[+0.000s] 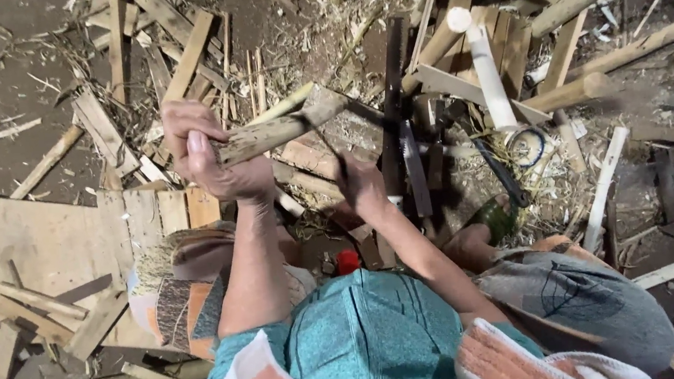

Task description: Shaving and shaping a wooden stick using a large curved machete-like blade in a workshop environment.

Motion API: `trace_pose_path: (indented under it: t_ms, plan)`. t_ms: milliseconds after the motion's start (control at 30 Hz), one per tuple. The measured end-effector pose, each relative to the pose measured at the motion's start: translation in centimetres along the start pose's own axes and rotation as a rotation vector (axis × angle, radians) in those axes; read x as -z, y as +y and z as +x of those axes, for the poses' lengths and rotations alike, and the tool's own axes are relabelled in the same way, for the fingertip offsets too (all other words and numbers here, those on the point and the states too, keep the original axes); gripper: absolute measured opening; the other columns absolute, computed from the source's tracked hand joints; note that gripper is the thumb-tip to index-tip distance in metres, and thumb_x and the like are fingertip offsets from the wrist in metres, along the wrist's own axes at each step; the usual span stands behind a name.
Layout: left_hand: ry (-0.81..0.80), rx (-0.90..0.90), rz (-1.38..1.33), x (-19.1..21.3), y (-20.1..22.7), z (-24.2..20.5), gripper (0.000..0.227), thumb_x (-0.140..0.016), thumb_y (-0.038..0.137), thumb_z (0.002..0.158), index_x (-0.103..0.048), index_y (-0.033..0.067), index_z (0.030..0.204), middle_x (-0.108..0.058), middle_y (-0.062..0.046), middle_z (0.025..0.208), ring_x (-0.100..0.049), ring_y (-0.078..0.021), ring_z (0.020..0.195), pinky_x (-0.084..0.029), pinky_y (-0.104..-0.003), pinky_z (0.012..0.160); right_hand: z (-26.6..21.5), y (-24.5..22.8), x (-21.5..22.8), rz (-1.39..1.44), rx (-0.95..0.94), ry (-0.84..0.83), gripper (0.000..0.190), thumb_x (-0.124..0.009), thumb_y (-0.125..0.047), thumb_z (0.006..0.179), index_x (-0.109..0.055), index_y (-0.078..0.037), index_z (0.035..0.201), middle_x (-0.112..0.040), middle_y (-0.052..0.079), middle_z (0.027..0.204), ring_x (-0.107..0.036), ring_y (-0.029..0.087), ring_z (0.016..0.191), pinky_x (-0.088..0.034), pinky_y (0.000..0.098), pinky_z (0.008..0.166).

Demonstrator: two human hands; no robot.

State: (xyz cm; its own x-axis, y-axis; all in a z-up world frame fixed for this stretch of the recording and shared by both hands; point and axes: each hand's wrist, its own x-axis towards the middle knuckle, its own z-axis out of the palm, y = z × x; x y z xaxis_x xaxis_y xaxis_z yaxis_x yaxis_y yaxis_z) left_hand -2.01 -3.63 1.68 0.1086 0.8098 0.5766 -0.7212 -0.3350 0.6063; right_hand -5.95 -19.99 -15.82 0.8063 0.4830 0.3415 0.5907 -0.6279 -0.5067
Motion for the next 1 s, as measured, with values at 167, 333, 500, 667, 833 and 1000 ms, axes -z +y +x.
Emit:
trace_pose_path:
  t_ms: [167,333,500,667,833,1000]
  plan:
    - [0.003,0.044,0.028,0.1,0.3,0.1,0.023,-0.041,0.019,0.081,-0.041,0.0077,0.061,-0.034,-0.005,0.055,-0.028,-0.0126,0.054,-0.03,-0.026,0.057,-1.0,1.2,-0.8,0.118,-0.312,-0.244,0.02,-0.05,-0.028,0.089,-0.057,-0.012,0.096,-0.063,0.019,0.067,-0.065,0.04,0.067,-0.051,0.0482,0.058]
    - [-0.002,0.035,0.034,-0.8,0.9,0.3,0.021,-0.039,0.016,0.081,-0.042,0.0078,0.062,-0.036,-0.004,0.057,-0.029,-0.0118,0.055,-0.031,-0.025,0.057,0.2,-0.1,0.2,0.181,-0.335,-0.337,0.017,-0.057,-0.023,0.085,-0.056,-0.008,0.095,-0.063,0.019,0.068,-0.065,0.038,0.069,-0.051,0.0447,0.062]
    - [-0.001,0.047,-0.023,-0.1,0.5,0.1,0.019,-0.039,0.014,0.082,-0.045,0.0081,0.066,-0.041,-0.003,0.058,-0.037,-0.0121,0.054,-0.037,-0.025,0.058,-2.1,6.2,-3.3,0.05,-0.659,-0.538,0.029,-0.056,-0.031,0.087,-0.063,-0.007,0.103,-0.067,0.023,0.08,-0.067,0.039,0.087,-0.054,0.0487,0.069]
    - [-0.25,0.171,-0.042,0.1,1.9,0.0,0.03,-0.042,0.035,0.098,-0.048,0.0085,0.084,-0.056,-0.004,0.059,-0.059,-0.0152,0.045,-0.055,-0.024,0.047,2.0,4.0,2.7,0.162,-0.628,-0.34,0.04,-0.067,-0.025,0.08,-0.052,-0.023,0.117,-0.068,0.018,0.08,-0.066,0.038,0.084,-0.052,0.048,0.074]
    - [-0.11,0.292,-0.013,-0.3,3.2,-0.3,0.036,-0.053,0.041,0.092,-0.046,0.0066,0.086,-0.052,-0.008,0.054,-0.054,-0.0152,0.04,-0.049,-0.023,0.042,4.4,-0.2,7.1,1.002,-0.504,-0.12,0.062,-0.072,-0.045,0.068,-0.049,-0.005,0.109,-0.057,0.014,0.097,-0.055,0.024,0.088,-0.043,0.0386,0.079]
    - [-0.065,0.454,-0.045,0.3,3.7,-0.4,0.021,-0.053,0.033,0.095,-0.047,0.0137,0.089,-0.057,-0.004,0.06,-0.058,-0.0123,0.044,-0.052,-0.023,0.042,3.4,1.3,3.8,0.756,-0.547,-0.114,0.03,-0.085,-0.007,0.062,-0.068,-0.009,0.087,-0.053,-0.001,0.048,-0.05,0.008,0.045,-0.038,0.0197,0.044]
